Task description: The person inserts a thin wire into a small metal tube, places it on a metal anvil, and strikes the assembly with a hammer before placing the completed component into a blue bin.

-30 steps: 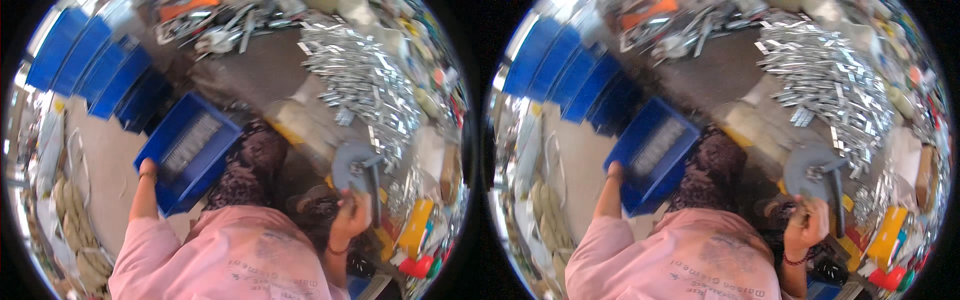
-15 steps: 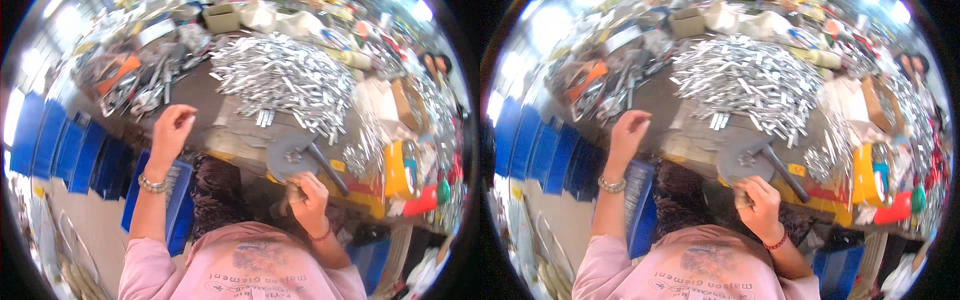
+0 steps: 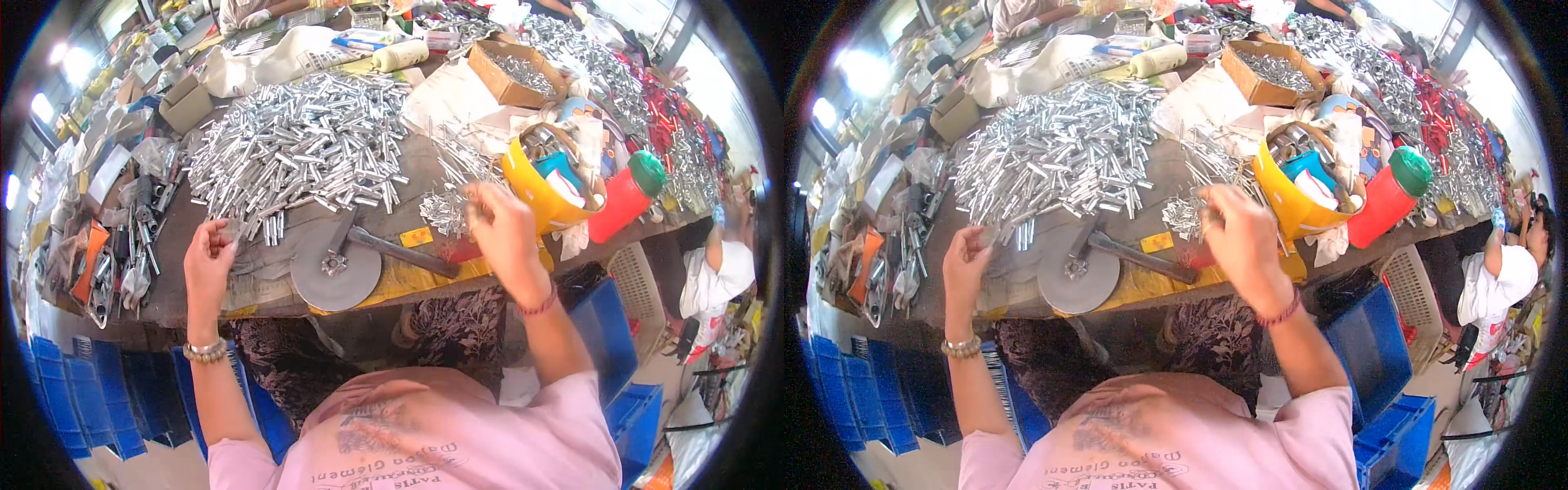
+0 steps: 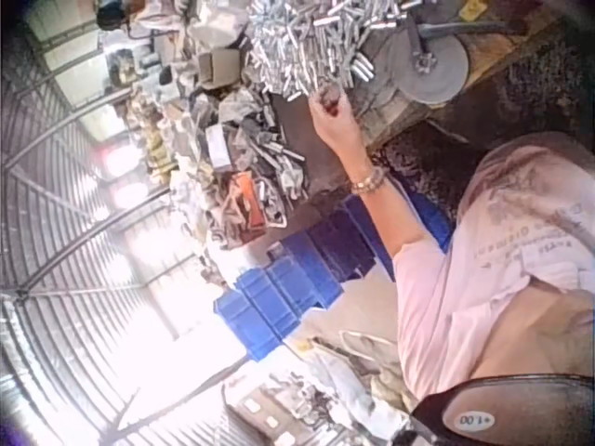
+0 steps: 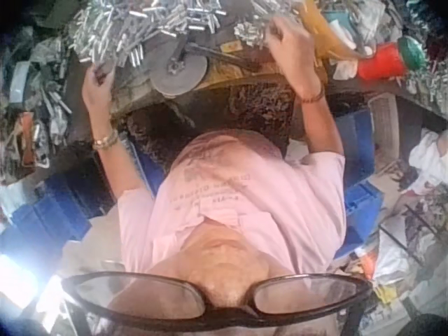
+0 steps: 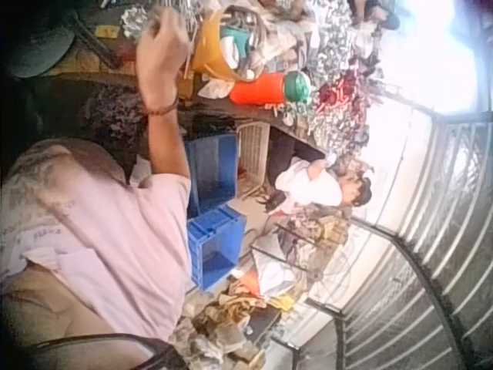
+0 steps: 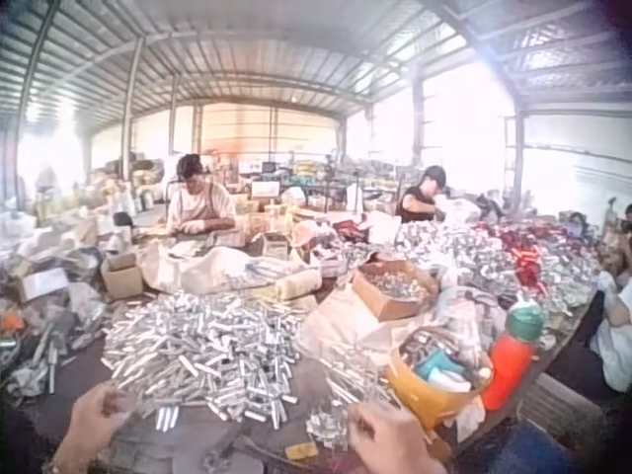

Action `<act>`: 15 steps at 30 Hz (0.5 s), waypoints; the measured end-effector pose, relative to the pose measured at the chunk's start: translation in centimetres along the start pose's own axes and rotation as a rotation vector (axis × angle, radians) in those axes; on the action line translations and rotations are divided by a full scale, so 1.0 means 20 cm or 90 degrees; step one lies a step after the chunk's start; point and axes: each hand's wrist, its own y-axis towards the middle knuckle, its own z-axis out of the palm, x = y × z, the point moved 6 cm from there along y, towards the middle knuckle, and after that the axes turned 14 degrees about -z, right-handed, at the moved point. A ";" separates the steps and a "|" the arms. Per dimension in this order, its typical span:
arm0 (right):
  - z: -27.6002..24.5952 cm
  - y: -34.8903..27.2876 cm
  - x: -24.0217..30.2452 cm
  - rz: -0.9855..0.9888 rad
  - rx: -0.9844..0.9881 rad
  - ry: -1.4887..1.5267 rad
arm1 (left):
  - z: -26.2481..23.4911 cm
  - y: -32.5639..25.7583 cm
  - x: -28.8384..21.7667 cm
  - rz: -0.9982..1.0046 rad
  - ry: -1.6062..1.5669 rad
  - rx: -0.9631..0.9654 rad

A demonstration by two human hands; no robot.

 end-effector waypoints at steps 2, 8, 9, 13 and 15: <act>0.06 0.10 -0.14 0.002 0.037 -0.060 | 0.04 -0.09 -0.10 -0.026 -0.051 0.048; 0.26 0.26 -0.28 -0.041 0.187 -0.154 | 0.22 -0.41 -0.28 -0.049 -0.086 0.262; 0.29 0.27 -0.28 -0.012 0.242 -0.172 | 0.24 -0.44 -0.26 -0.048 -0.062 0.281; 0.31 0.24 -0.38 0.069 0.312 -0.198 | 0.30 -0.47 -0.31 0.040 0.010 0.285; 0.26 0.23 -0.38 0.071 0.283 -0.163 | 0.31 -0.48 -0.39 0.138 0.114 0.275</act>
